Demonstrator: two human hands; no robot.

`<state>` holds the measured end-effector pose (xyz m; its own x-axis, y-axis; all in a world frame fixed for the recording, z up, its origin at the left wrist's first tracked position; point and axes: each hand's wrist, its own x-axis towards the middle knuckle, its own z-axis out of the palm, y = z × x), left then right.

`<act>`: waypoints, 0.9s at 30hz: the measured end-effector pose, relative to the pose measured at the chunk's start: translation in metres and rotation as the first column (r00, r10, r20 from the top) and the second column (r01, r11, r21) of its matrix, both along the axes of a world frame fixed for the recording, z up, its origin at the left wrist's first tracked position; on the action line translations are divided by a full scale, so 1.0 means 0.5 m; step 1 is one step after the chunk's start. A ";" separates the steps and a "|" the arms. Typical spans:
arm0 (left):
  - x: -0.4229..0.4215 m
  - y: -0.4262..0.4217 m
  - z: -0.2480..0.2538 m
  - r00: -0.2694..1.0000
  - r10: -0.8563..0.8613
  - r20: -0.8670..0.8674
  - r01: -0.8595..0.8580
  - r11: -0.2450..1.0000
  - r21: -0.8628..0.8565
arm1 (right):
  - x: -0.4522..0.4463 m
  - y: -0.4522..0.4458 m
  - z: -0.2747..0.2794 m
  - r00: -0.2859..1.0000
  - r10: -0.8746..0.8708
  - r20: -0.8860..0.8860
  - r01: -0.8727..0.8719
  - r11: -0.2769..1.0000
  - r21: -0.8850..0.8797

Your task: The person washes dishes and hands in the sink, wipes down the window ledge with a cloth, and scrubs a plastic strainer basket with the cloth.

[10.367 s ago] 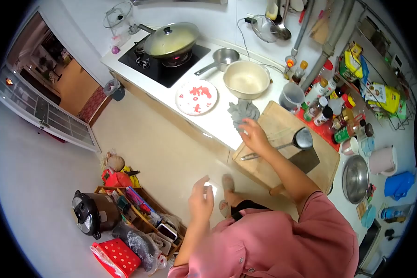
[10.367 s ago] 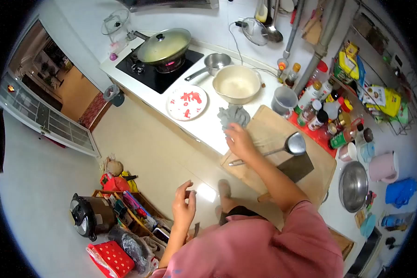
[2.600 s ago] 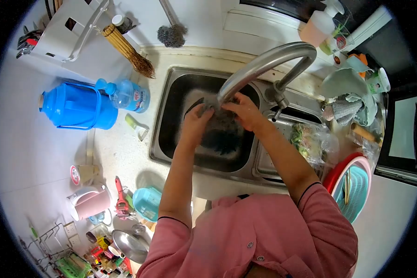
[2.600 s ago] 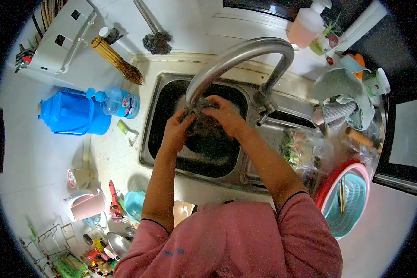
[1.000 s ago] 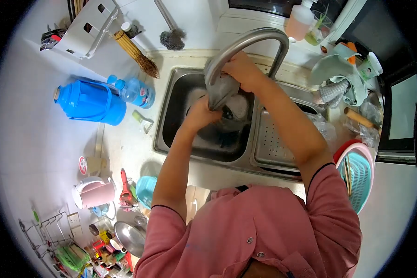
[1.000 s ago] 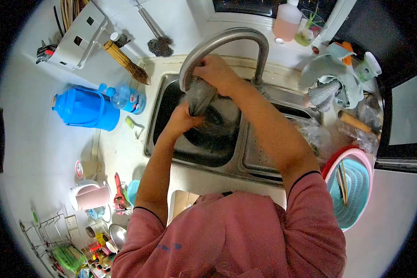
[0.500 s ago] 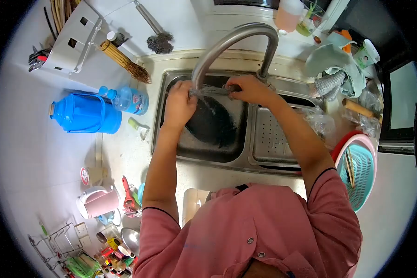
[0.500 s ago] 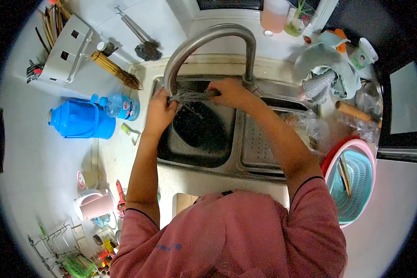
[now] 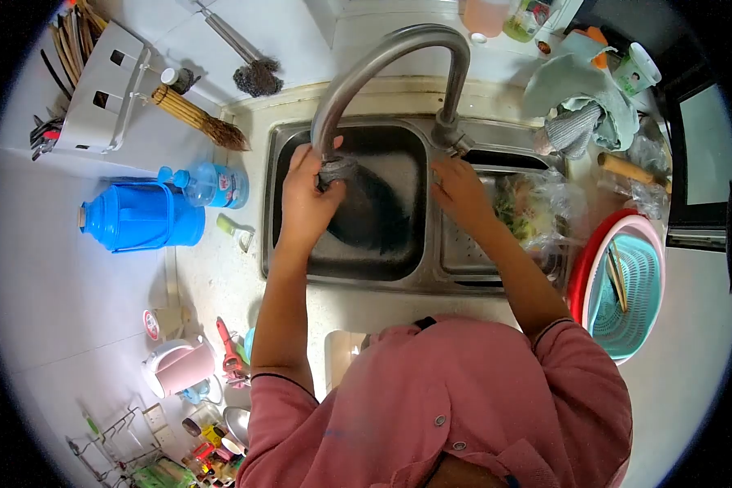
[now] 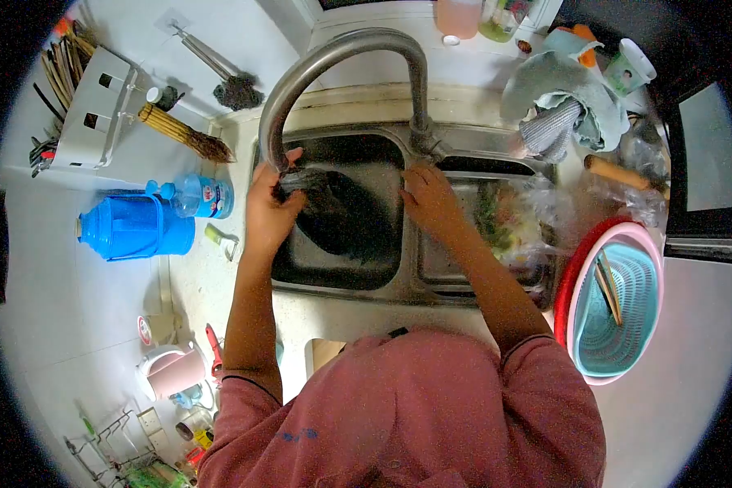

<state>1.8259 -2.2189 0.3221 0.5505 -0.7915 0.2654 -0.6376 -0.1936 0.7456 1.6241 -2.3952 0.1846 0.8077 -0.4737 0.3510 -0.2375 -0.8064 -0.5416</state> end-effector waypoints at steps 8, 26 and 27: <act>0.022 0.003 -0.034 0.997 0.025 -0.073 -0.035 0.991 -0.133 | -0.034 0.053 -0.019 0.999 -0.051 -0.016 0.051 0.999 0.010; -0.009 0.011 -0.030 0.995 -0.036 0.091 0.041 0.998 -0.053 | 0.032 0.100 0.056 0.985 -0.161 0.058 0.015 0.418 0.908; -0.022 0.014 -0.037 0.996 -0.040 0.077 0.044 0.998 -0.052 | 0.048 0.119 0.052 0.985 -0.174 0.007 -0.006 0.007 1.000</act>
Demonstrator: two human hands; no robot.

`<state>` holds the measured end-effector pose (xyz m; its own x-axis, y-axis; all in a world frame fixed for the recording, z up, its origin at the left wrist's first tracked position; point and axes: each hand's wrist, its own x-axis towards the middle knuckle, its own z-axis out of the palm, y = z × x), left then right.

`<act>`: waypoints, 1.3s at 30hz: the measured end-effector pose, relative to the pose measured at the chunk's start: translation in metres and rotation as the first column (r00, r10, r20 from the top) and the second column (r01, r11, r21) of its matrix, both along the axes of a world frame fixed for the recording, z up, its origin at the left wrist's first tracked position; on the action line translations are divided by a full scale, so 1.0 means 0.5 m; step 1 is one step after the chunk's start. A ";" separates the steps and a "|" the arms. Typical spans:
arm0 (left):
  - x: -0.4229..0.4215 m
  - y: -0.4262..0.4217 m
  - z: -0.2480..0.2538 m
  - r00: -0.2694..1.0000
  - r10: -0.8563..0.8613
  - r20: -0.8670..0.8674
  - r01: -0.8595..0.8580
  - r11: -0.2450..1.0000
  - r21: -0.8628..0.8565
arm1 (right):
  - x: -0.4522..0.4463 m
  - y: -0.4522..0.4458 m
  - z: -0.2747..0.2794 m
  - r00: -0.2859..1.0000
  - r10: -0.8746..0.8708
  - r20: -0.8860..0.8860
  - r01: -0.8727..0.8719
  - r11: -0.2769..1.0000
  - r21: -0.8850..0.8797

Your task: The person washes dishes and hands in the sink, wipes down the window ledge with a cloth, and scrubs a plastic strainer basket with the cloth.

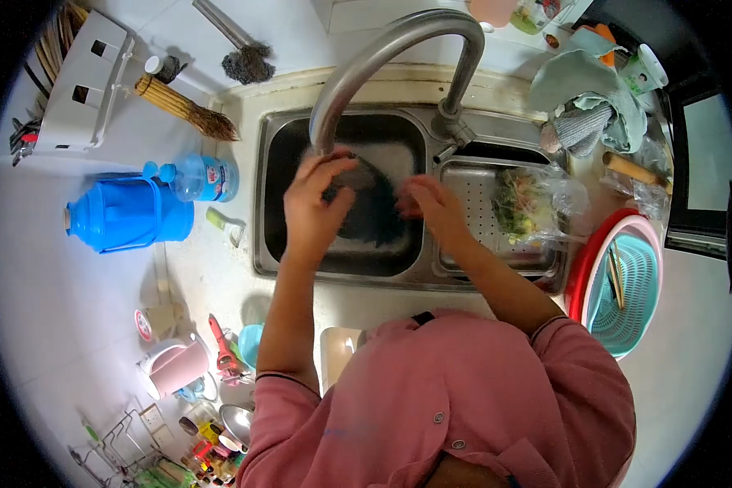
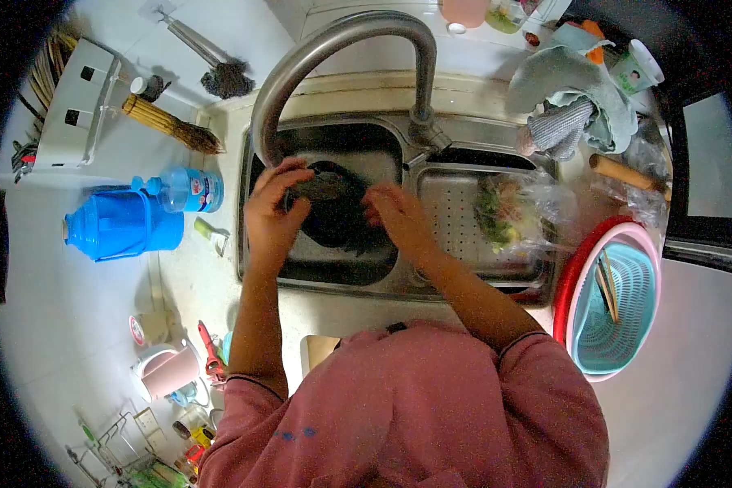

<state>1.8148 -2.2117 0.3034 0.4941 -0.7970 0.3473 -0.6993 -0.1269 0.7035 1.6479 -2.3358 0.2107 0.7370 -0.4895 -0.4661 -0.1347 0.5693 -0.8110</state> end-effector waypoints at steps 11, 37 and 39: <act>-0.145 0.107 -0.118 0.911 -0.113 -0.396 0.083 0.992 -0.092 | 0.060 0.048 -0.214 0.993 0.117 -0.033 -0.040 0.574 0.818; 0.066 -0.058 -0.363 0.319 0.377 -0.869 -0.278 0.914 0.294 | 0.177 0.047 -0.155 0.785 0.440 -0.436 -0.525 0.100 -0.845; 0.088 -0.053 -0.485 0.585 0.529 -0.615 -0.246 0.838 0.487 | 0.170 0.063 -0.166 0.751 0.307 -0.585 -0.635 0.095 -0.766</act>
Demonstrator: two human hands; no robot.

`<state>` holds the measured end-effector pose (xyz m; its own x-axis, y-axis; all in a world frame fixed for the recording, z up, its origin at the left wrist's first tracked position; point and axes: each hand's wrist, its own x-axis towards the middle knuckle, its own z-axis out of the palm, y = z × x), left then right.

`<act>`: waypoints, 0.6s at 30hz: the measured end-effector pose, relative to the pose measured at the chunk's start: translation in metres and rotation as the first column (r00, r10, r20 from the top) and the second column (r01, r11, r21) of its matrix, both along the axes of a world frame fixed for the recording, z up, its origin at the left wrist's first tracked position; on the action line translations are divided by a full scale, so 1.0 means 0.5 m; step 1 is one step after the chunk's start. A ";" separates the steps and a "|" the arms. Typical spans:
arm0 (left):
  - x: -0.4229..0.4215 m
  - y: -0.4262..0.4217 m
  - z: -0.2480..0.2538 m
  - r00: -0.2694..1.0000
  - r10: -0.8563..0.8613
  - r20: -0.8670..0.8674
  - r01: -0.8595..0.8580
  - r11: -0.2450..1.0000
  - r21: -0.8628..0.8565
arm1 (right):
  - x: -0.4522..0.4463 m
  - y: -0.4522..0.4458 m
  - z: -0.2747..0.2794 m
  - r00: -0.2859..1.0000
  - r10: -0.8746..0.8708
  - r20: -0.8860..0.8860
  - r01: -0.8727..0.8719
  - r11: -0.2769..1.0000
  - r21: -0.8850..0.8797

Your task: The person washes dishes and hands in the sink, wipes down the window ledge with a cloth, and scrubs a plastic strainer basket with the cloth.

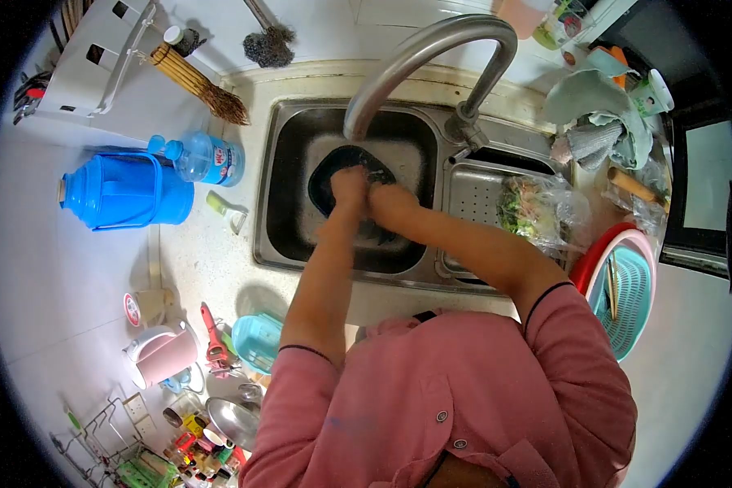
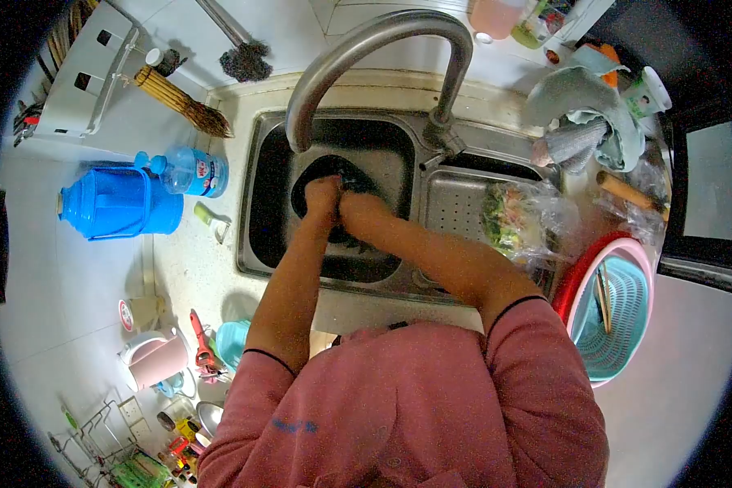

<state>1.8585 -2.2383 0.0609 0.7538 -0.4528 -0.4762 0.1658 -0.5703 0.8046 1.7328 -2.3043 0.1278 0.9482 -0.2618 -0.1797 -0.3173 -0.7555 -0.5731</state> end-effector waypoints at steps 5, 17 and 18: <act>-0.054 0.044 0.009 0.992 0.069 -0.104 -0.072 0.997 -0.025 | -0.051 0.025 0.018 0.992 -0.059 -0.109 0.052 0.997 -0.064; -0.143 0.173 0.300 0.225 -0.194 0.955 0.717 0.697 -0.027 | -0.126 0.016 0.129 0.866 0.449 -0.222 0.500 -0.753 0.427; -0.126 0.175 0.315 0.204 -0.250 0.946 0.747 0.665 0.014 | -0.125 0.034 0.155 0.881 0.447 -0.154 0.470 -0.790 0.394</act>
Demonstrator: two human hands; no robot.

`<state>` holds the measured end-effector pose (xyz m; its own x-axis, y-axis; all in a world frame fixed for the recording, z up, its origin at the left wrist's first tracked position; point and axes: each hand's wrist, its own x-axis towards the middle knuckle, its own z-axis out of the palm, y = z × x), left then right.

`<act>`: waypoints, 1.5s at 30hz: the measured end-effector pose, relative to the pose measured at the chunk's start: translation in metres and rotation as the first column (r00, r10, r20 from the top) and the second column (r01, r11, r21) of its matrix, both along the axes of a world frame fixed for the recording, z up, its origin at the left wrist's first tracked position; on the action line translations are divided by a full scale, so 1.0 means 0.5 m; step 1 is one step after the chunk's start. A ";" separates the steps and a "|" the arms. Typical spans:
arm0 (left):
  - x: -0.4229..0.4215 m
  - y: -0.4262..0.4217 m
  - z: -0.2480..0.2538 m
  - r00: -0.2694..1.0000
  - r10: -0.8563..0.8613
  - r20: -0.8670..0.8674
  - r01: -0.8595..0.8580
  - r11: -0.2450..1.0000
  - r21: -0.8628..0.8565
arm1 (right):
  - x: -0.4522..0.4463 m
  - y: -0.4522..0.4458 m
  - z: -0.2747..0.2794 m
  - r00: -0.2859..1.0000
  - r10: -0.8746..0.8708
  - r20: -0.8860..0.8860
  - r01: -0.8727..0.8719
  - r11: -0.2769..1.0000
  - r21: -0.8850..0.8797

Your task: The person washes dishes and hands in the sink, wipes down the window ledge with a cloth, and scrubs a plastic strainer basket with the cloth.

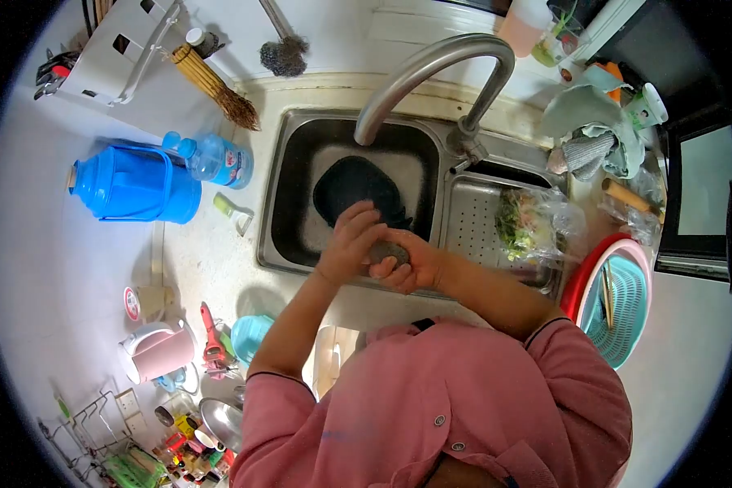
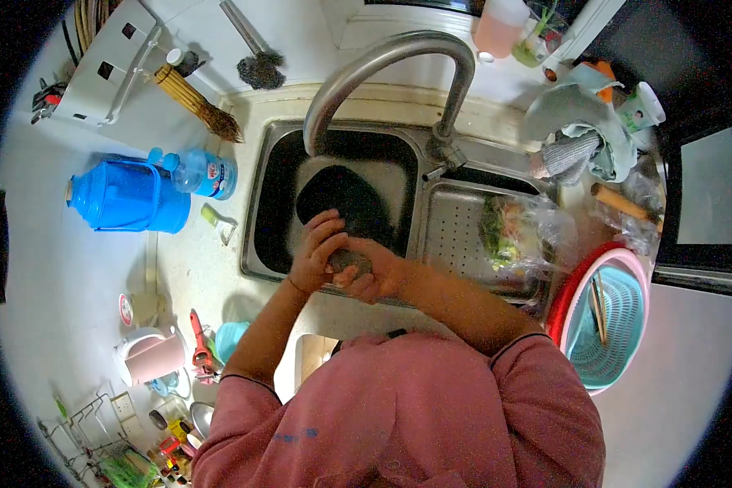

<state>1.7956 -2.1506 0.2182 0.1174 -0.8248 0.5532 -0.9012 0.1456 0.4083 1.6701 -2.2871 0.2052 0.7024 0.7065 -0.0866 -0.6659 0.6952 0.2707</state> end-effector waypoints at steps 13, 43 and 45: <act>0.065 -0.047 0.099 0.880 -0.079 0.468 -0.191 0.843 0.503 | 0.063 -0.057 0.147 0.866 0.493 0.083 0.260 -0.302 -0.917; -0.045 -0.031 -0.014 0.017 0.049 -0.999 -0.260 0.965 0.043 | -0.027 0.019 -0.154 0.857 0.294 0.423 0.509 -0.610 -0.608; -0.081 -0.029 -0.017 -0.524 -0.219 -0.823 -0.192 0.972 -0.137 | -0.055 0.050 -0.087 0.908 -0.146 0.393 0.413 0.155 -0.897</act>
